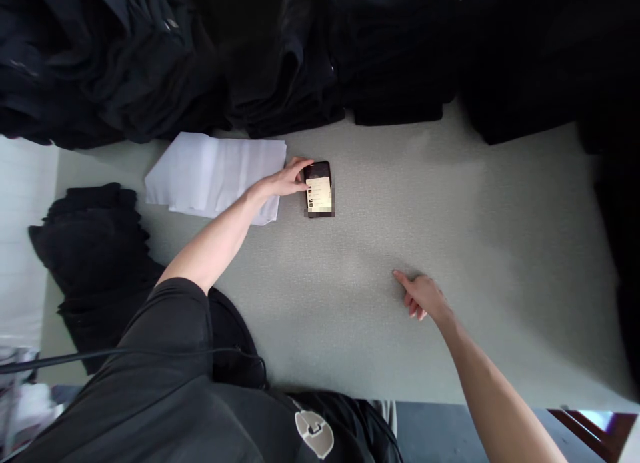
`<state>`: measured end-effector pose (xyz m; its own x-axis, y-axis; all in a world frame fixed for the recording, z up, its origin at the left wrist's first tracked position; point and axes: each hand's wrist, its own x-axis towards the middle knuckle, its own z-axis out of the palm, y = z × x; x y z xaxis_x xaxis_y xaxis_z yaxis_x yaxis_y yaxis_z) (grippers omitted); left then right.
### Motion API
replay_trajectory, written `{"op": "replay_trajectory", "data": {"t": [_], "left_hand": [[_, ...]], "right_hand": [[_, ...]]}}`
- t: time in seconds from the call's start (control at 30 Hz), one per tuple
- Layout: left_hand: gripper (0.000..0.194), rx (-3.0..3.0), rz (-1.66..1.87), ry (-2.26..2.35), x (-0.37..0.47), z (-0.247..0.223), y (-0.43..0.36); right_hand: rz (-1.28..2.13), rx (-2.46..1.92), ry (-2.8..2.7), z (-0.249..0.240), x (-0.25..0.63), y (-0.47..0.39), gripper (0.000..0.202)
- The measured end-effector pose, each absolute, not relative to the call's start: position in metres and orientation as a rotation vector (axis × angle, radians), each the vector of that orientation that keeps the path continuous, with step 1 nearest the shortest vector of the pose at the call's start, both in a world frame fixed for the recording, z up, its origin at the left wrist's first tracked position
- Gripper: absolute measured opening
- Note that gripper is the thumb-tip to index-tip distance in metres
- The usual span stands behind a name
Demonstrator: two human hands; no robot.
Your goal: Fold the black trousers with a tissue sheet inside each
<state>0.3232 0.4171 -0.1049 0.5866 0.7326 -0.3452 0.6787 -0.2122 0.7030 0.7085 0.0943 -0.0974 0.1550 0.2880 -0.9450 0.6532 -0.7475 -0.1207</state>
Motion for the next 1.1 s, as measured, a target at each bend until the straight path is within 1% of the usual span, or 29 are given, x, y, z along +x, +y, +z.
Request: {"op": "replay_trajectory", "data": {"t": [0.23, 0.43, 0.57, 1.1], "left_hand": [[0.093, 1.953, 0.076, 1.143, 0.3257, -0.1000, 0.4137], [0.086, 1.934, 0.071, 1.145, 0.3251, -0.1008, 0.4142], [0.085, 1.940, 0.078, 1.149, 0.3246, -0.1015, 0.4139], [0.096, 1.943, 0.125, 1.124, 0.3243, -0.1025, 0.4144]], "right_hand": [[-1.626, 2.135, 0.902, -0.0990, 0.7093, 0.0931, 0.091], [-1.619, 2.149, 0.904, -0.0954, 0.7074, 0.0948, 0.090], [-1.593, 2.125, 0.901, -0.0917, 0.7056, 0.0968, 0.091], [-1.630, 2.159, 0.900, -0.0966, 0.7085, 0.0939, 0.090]]}}
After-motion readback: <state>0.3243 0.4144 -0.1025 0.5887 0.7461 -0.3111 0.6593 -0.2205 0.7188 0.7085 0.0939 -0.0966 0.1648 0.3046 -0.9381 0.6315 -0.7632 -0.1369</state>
